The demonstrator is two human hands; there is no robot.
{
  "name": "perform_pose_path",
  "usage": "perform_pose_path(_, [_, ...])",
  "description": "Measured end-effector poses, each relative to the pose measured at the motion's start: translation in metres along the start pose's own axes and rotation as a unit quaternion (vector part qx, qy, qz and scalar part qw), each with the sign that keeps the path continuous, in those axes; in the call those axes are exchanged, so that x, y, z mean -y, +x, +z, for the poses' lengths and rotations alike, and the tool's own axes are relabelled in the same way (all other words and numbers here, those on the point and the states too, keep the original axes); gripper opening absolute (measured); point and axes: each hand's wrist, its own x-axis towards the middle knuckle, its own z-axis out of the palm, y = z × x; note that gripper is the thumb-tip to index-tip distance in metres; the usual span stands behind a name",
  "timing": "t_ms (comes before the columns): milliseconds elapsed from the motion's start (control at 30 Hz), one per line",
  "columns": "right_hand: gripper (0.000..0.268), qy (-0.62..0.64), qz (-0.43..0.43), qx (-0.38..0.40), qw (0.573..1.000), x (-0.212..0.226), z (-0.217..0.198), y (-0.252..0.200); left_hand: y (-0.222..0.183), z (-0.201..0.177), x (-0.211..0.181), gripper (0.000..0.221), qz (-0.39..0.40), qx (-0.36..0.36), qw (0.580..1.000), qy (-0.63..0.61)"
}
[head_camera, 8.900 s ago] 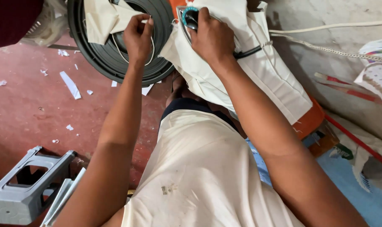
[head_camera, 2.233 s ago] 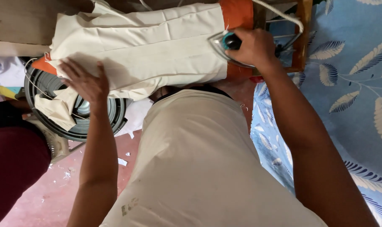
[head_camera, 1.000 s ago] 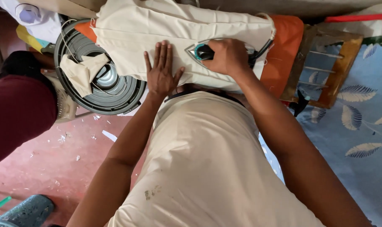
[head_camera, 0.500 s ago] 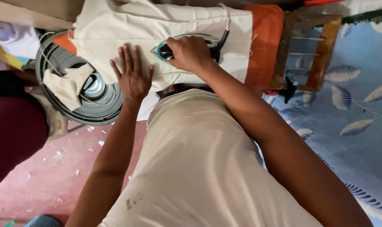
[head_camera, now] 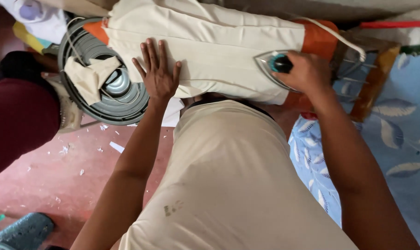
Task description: Ironing and pressing white fabric pieces on a padded work surface.
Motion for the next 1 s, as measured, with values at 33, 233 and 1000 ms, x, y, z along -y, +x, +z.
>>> perform_pose_path(33, [0.05,0.0,-0.007,-0.016,1.0,-0.005,0.003,-0.003,0.004,0.0,0.003,0.077,-0.018,0.008,1.0,-0.008])
perform_pose_path(233, [0.049,0.005,0.009,-0.045,0.999,-0.011,0.009,-0.006,0.027,0.012,0.048,0.077,-0.106,-0.026,0.993,-0.035])
perform_pose_path(1000, [0.046,0.062,0.141,-0.115,0.981,-0.046,0.01,-0.053,0.049,0.14,0.207,0.071,-0.322,-0.138,0.93,-0.115])
